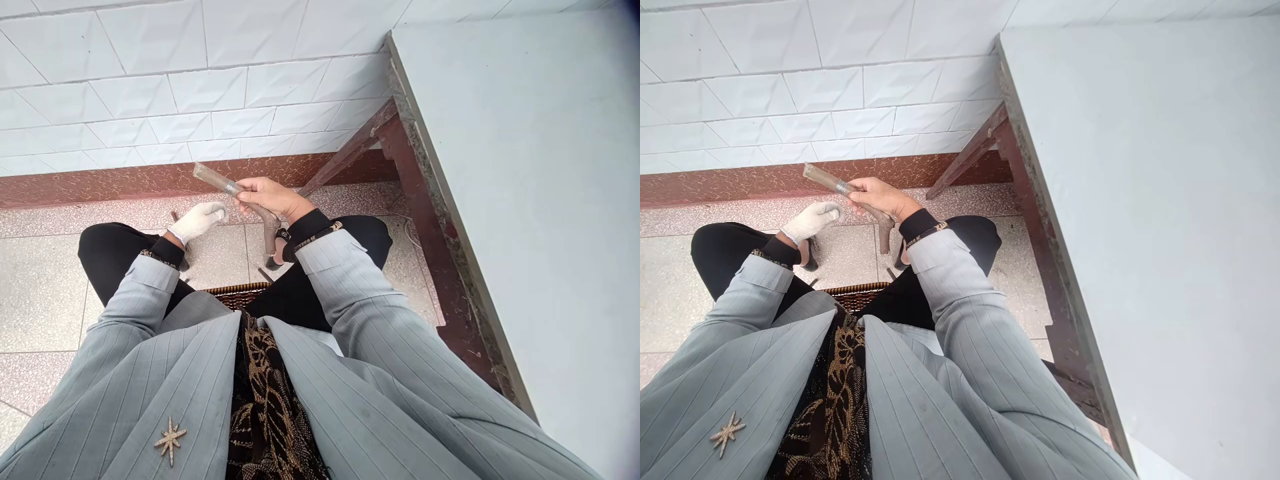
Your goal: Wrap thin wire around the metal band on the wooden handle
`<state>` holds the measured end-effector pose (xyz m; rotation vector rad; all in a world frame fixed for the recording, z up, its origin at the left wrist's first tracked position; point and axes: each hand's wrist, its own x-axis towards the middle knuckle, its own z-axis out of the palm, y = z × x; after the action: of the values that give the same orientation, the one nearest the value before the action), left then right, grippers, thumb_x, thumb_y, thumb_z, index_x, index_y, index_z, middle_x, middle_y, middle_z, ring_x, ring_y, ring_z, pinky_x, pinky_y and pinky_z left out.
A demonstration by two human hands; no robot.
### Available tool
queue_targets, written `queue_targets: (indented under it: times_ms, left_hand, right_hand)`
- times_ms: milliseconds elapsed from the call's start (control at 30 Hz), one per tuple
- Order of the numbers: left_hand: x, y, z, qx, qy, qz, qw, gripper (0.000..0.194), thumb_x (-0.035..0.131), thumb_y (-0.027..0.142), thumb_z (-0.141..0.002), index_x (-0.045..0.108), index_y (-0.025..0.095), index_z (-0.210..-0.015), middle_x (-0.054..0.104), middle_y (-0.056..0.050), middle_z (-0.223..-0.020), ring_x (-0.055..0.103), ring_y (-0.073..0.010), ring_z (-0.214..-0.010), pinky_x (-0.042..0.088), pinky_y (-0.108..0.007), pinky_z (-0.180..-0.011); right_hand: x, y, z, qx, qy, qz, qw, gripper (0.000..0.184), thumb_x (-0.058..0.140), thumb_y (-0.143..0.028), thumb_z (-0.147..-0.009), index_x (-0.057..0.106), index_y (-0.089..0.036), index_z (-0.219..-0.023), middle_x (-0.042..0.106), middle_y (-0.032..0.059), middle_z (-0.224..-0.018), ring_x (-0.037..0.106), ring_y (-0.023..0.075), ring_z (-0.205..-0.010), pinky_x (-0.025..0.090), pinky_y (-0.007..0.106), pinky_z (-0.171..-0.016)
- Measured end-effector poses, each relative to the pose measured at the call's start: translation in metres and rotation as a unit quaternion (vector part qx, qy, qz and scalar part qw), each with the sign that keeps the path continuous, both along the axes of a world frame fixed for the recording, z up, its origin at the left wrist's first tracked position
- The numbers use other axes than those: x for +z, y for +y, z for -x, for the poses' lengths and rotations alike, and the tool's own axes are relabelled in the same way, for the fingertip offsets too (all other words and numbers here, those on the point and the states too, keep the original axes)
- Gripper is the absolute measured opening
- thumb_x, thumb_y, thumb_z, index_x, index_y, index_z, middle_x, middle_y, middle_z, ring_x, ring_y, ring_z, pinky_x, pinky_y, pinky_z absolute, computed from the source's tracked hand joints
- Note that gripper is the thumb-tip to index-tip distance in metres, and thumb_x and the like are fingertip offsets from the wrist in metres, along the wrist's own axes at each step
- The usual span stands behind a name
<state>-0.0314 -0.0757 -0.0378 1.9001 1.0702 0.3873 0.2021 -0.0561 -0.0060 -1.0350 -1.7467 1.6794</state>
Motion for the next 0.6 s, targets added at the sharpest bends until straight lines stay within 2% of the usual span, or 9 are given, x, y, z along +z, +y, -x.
queue_targets:
  times_ms: [67, 133, 200, 267, 467, 600]
  left_hand:
    - [-0.001, -0.003, -0.003, -0.033, 0.016, -0.019, 0.999, 0.029, 0.045, 0.035, -0.094, 0.065, 0.015, -0.09, 0.061, -0.001, -0.082, 0.051, -0.0128, -0.073, 0.042, -0.028, -0.074]
    - [-0.003, -0.004, -0.006, -0.067, 0.036, -0.029, 0.997, 0.031, 0.045, 0.037, -0.095, 0.066, 0.015, -0.091, 0.062, -0.001, -0.082, 0.053, -0.0136, -0.074, 0.042, -0.029, -0.075]
    - [-0.004, -0.005, -0.007, -0.089, 0.058, -0.038, 0.994, 0.032, 0.044, 0.039, -0.096, 0.066, 0.016, -0.091, 0.06, -0.001, -0.079, 0.053, -0.0142, -0.073, 0.042, -0.029, -0.074]
    - [-0.004, -0.005, -0.006, -0.088, 0.074, -0.05, 0.992, 0.033, 0.043, 0.039, -0.096, 0.066, 0.016, -0.091, 0.061, -0.001, -0.078, 0.053, -0.0146, -0.073, 0.041, -0.029, -0.073]
    - [0.009, -0.001, 0.003, -0.057, 0.121, -0.071, 0.988, 0.031, 0.043, 0.035, -0.093, 0.069, 0.018, -0.092, 0.066, -0.003, -0.082, 0.056, -0.0166, -0.076, 0.042, -0.031, -0.076]
    - [0.015, 0.002, 0.006, -0.038, 0.128, -0.069, 0.989, 0.03, 0.045, 0.034, -0.091, 0.07, 0.017, -0.095, 0.07, -0.004, -0.089, 0.06, -0.0186, -0.083, 0.044, -0.033, -0.082]
  right_hand:
    - [-0.007, 0.004, 0.003, -0.047, -0.086, -0.035, 0.995, 0.012, 0.061, -0.025, -0.095, 0.063, -0.016, -0.102, 0.066, 0.0043, -0.087, 0.061, 0.0142, -0.072, 0.049, 0.026, -0.068]
    - [-0.011, 0.008, 0.002, -0.079, -0.212, -0.109, 0.968, 0.015, 0.06, -0.019, -0.093, 0.066, -0.014, -0.107, 0.067, 0.0064, -0.091, 0.062, 0.0168, -0.078, 0.047, 0.028, -0.072]
    - [-0.014, 0.01, 0.0, -0.065, -0.321, -0.183, 0.927, 0.022, 0.061, -0.017, -0.091, 0.069, -0.013, -0.111, 0.069, 0.0082, -0.097, 0.062, 0.0198, -0.086, 0.043, 0.03, -0.077]
    - [-0.016, 0.011, -0.003, -0.017, -0.384, -0.218, 0.897, 0.027, 0.062, -0.017, -0.089, 0.072, -0.014, -0.114, 0.071, 0.0091, -0.101, 0.061, 0.021, -0.092, 0.04, 0.03, -0.078]
    - [-0.013, 0.008, -0.006, 0.145, -0.425, -0.182, 0.875, 0.02, 0.063, -0.017, -0.086, 0.078, -0.018, -0.1, 0.071, 0.0049, -0.089, 0.058, 0.0169, -0.077, 0.035, 0.029, -0.068]
    - [-0.009, 0.005, -0.005, 0.212, -0.385, -0.111, 0.892, 0.02, 0.066, -0.017, -0.083, 0.079, -0.022, -0.098, 0.066, -0.0008, -0.071, 0.055, 0.0139, -0.067, 0.035, 0.027, -0.064]
